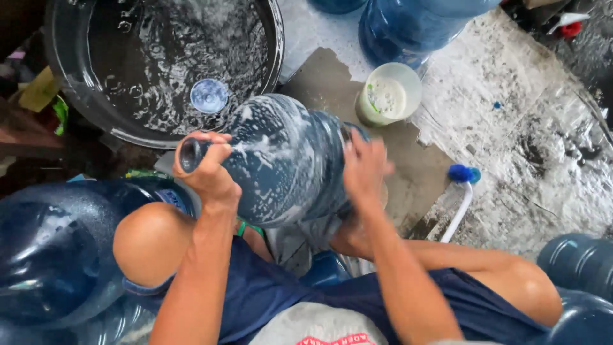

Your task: The person scrubs the exterior of a large blue water dispenser bottle using a small brush and soapy water. They rotate the bottle to clean different sides and dip the brush into a nearby container of soapy water as needed.

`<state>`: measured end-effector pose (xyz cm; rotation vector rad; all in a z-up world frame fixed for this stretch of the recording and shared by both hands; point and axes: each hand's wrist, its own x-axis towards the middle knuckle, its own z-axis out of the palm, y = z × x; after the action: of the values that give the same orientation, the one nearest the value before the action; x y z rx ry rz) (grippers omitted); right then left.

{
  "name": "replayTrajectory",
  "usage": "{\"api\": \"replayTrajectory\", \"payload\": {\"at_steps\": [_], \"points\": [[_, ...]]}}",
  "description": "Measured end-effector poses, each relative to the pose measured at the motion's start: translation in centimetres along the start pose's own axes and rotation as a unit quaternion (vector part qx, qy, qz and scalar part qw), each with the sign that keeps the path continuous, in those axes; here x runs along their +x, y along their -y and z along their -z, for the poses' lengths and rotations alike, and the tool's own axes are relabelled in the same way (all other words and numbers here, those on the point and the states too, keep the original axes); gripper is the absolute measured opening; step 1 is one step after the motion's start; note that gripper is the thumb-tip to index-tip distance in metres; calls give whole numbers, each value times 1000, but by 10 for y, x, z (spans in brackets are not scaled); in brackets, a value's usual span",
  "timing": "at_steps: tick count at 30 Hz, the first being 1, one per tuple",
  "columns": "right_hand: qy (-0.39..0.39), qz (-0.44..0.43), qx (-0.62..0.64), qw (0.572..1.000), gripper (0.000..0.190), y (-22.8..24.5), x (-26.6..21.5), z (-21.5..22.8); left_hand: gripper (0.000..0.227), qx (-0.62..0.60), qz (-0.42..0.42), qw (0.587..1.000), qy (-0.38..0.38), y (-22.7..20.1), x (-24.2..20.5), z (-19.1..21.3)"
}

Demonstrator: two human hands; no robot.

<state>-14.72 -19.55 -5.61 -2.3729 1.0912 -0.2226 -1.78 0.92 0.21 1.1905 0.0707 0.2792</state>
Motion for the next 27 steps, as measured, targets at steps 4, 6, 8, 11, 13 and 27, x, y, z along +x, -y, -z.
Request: {"api": "replayTrajectory", "payload": {"at_steps": [4,6,8,11,13,27], "points": [[146,114,5,983,40,16,101,-26,28,-15,-39,993,111,-10,-12,-11],[305,-3,24,952,38,45,116,-27,27,-56,-49,980,183,-16,-14,-17],[285,14,86,954,36,69,71,22,27,-42,-41,980,189,-21,-14,-10],[244,25,86,966,36,21,53,14,23,71,-62,990,107,-19,-10,-9],[228,7,29,973,40,6,18,7,19,178,-78,981,22,-19,-7,-10],[-99,115,119,981,38,-16,-27,20,44,-111,18,959,260,11,-4,-1]]}}
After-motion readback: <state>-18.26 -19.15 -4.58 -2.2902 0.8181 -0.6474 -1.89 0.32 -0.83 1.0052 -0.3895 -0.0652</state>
